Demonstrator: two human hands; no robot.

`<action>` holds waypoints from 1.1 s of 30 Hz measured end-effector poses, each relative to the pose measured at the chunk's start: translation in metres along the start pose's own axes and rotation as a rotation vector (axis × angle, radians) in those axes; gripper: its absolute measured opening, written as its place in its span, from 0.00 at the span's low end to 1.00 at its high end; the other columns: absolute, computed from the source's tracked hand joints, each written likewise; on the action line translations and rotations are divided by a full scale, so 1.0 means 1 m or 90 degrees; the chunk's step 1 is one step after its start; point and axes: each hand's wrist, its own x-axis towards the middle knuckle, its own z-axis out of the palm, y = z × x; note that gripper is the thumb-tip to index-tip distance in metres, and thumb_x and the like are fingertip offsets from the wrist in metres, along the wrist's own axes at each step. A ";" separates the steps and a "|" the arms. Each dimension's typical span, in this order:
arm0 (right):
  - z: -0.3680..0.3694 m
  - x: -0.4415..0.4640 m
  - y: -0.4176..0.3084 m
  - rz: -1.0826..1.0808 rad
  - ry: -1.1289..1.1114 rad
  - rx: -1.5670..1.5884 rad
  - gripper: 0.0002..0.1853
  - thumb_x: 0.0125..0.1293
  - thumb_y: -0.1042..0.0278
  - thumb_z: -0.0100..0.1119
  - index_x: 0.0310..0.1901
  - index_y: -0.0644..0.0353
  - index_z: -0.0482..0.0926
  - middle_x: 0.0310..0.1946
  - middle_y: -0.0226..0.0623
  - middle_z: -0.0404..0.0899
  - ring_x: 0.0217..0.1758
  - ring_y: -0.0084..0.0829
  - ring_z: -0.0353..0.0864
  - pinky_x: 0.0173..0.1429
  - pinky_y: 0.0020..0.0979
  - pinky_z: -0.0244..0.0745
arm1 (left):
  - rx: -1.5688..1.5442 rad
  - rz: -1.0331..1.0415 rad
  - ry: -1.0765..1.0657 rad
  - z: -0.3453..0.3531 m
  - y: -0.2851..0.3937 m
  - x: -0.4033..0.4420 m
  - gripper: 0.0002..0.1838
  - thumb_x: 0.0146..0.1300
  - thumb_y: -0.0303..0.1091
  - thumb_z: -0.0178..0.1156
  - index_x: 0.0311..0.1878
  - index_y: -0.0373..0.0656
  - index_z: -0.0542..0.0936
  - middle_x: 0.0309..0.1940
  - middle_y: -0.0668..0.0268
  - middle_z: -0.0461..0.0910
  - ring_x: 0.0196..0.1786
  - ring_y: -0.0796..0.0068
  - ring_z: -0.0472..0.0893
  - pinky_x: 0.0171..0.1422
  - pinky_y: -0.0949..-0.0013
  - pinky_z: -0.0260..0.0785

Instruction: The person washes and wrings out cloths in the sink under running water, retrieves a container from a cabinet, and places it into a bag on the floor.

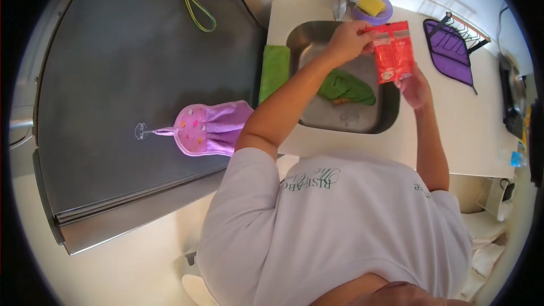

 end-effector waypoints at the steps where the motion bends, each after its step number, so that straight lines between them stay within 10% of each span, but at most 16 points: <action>1: 0.010 -0.007 0.010 0.026 -0.042 0.025 0.27 0.64 0.57 0.55 0.62 0.58 0.62 0.54 0.37 0.73 0.52 0.28 0.76 0.49 0.26 0.74 | -0.068 -0.018 0.000 0.004 0.009 -0.003 0.14 0.63 0.39 0.58 0.44 0.38 0.78 0.26 0.69 0.79 0.26 0.83 0.75 0.34 0.76 0.72; 5: 0.045 -0.017 0.036 0.112 -0.021 -0.051 0.26 0.63 0.56 0.57 0.60 0.57 0.64 0.53 0.37 0.74 0.48 0.29 0.78 0.44 0.26 0.76 | -0.194 -0.146 0.009 0.010 0.006 -0.015 0.13 0.63 0.38 0.58 0.43 0.38 0.79 0.28 0.70 0.80 0.27 0.85 0.74 0.34 0.78 0.71; 10: 0.000 0.007 0.036 0.049 0.144 -0.435 0.18 0.60 0.63 0.61 0.51 0.58 0.72 0.44 0.35 0.79 0.34 0.22 0.78 0.37 0.24 0.76 | 0.117 -0.116 0.066 -0.024 -0.058 -0.011 0.11 0.56 0.38 0.62 0.37 0.40 0.83 0.25 0.68 0.81 0.27 0.82 0.77 0.32 0.76 0.69; 33: 0.021 0.018 0.066 -0.065 0.140 -0.791 0.14 0.58 0.68 0.63 0.46 0.59 0.77 0.24 0.28 0.77 0.25 0.17 0.73 0.31 0.23 0.69 | 0.551 0.008 0.126 -0.039 -0.115 -0.045 0.08 0.51 0.41 0.65 0.33 0.50 0.84 0.32 0.58 0.78 0.37 0.56 0.78 0.41 0.59 0.70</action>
